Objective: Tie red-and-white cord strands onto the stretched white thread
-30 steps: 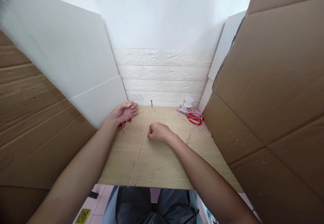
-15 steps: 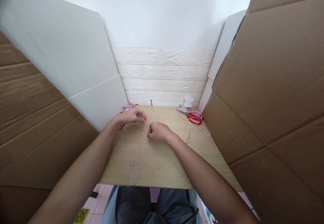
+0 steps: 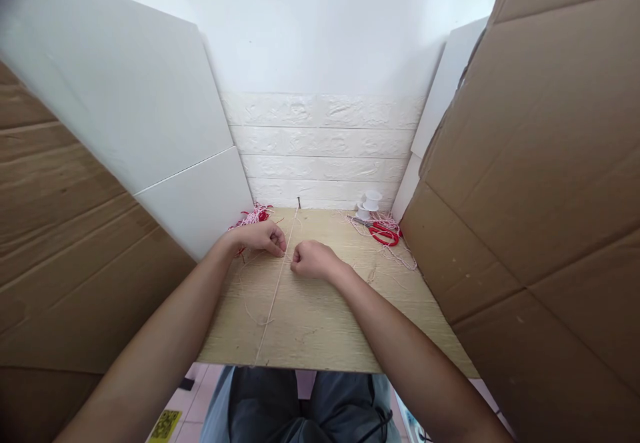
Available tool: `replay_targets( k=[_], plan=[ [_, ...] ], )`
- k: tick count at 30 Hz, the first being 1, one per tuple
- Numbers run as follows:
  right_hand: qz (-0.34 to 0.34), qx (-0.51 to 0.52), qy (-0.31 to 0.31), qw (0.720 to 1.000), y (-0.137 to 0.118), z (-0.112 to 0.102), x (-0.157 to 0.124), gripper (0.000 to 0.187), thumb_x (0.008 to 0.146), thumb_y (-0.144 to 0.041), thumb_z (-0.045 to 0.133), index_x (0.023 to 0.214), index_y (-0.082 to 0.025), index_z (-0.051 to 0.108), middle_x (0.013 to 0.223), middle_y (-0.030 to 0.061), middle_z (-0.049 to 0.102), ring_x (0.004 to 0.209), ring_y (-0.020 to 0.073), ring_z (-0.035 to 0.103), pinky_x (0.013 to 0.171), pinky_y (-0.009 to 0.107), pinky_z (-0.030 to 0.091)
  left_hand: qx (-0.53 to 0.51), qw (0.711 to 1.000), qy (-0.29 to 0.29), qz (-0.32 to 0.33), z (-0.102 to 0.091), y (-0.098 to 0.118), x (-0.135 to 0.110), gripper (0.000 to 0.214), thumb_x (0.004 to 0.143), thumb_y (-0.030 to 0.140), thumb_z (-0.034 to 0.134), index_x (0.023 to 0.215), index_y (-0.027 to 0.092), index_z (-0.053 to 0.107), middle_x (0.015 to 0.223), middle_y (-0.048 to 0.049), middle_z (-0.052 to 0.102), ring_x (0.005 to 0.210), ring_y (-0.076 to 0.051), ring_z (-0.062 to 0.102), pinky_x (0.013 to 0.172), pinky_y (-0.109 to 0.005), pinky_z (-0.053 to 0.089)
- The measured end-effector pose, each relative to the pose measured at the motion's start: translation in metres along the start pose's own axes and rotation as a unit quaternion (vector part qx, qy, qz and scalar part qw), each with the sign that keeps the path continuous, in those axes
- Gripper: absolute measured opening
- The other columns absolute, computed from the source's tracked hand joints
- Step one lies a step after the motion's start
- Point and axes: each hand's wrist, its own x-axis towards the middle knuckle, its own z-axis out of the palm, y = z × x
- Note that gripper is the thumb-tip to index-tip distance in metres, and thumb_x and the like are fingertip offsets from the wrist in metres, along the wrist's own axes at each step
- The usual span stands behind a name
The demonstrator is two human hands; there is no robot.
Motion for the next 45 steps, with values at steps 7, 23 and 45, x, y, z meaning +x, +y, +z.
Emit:
replay_targets(
  k=[7, 23, 45],
  plan=[
    [0.005, 0.004, -0.004, 1.0, -0.002, -0.002, -0.001, 0.015, 0.079, -0.021, 0.057, 0.081, -0.018, 0.071, 0.083, 0.0038, 0.072, 0.071, 0.0138, 0.061, 0.06, 0.022, 0.036, -0.053, 0.998, 0.02, 0.015, 0.0, -0.001, -0.001, 0.022, 0.061, 0.036, 0.079, 0.073, 0.018, 0.075, 0.063, -0.0018, 0.065, 0.055, -0.013, 0.051, 0.05, -0.024, 0.033],
    [0.005, 0.0, -0.008, 1.0, -0.003, -0.003, -0.002, 0.013, 0.08, -0.02, 0.057, 0.082, -0.018, 0.07, 0.084, 0.004, 0.072, 0.072, 0.0135, 0.06, 0.062, 0.021, 0.036, -0.114, 0.962, 0.241, -0.05, 0.001, -0.011, 0.005, 0.007, 0.066, 0.023, 0.07, 0.068, 0.018, 0.067, 0.062, -0.0031, 0.062, 0.05, -0.013, 0.045, 0.047, -0.026, 0.03],
    [0.02, -0.014, 0.02, 0.999, -0.002, -0.005, -0.004, 0.014, 0.085, -0.025, 0.057, 0.095, -0.021, 0.065, 0.092, 0.0033, 0.07, 0.077, 0.0144, 0.059, 0.06, 0.023, 0.031, -0.399, 0.851, 0.343, -0.006, -0.008, -0.022, 0.014, 0.014, 0.07, 0.024, 0.073, 0.07, 0.016, 0.061, 0.068, -0.0051, 0.063, 0.051, -0.009, 0.049, 0.046, -0.022, 0.035]
  ],
)
